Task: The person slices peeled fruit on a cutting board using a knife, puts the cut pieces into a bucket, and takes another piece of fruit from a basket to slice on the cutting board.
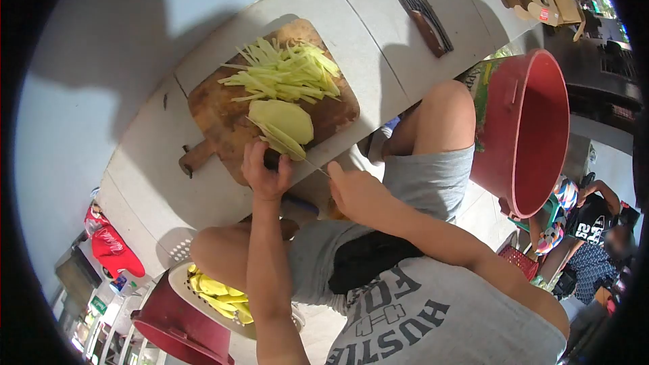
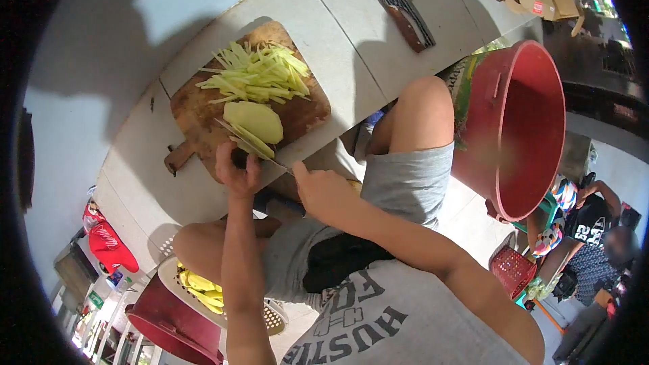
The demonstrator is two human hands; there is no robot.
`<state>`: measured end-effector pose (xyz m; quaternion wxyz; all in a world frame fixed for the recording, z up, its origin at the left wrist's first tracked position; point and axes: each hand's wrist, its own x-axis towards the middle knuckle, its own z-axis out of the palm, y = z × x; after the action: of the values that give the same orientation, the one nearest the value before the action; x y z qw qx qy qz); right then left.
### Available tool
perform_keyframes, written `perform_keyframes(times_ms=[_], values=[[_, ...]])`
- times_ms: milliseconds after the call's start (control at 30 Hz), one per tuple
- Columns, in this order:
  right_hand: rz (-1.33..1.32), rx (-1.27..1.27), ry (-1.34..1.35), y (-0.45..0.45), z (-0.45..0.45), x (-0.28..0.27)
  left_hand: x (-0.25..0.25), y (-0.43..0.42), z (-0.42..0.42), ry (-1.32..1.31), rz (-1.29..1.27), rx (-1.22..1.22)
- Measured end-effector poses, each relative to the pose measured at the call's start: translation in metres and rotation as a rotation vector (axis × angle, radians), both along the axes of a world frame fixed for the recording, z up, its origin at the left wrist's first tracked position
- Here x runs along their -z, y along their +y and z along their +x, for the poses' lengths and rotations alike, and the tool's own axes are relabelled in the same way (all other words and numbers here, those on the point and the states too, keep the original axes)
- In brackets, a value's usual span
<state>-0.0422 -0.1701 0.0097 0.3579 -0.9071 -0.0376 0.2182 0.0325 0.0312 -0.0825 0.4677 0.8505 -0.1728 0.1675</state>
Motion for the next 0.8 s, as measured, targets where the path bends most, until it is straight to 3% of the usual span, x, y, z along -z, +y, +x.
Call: perform_keyframes(times_ms=[233, 633, 733, 800], values=[[0.128, 0.059, -0.038, -0.003, -0.003, 0.023, 0.002, -0.001, 0.002, -0.039, -0.015, 0.030], [0.179, 0.057, 0.048, -0.002, 0.004, 0.012, 0.000, 0.001, 0.000, -0.075, 0.095, 0.021], [0.105, 0.024, 0.051, 0.004, 0.006, 0.003, -0.001, 0.000, -0.007, 0.064, 0.019, -0.009], [0.053, 0.026, 0.048, 0.009, 0.005, -0.001, 0.000, -0.010, -0.009, 0.175, -0.325, -0.124]])
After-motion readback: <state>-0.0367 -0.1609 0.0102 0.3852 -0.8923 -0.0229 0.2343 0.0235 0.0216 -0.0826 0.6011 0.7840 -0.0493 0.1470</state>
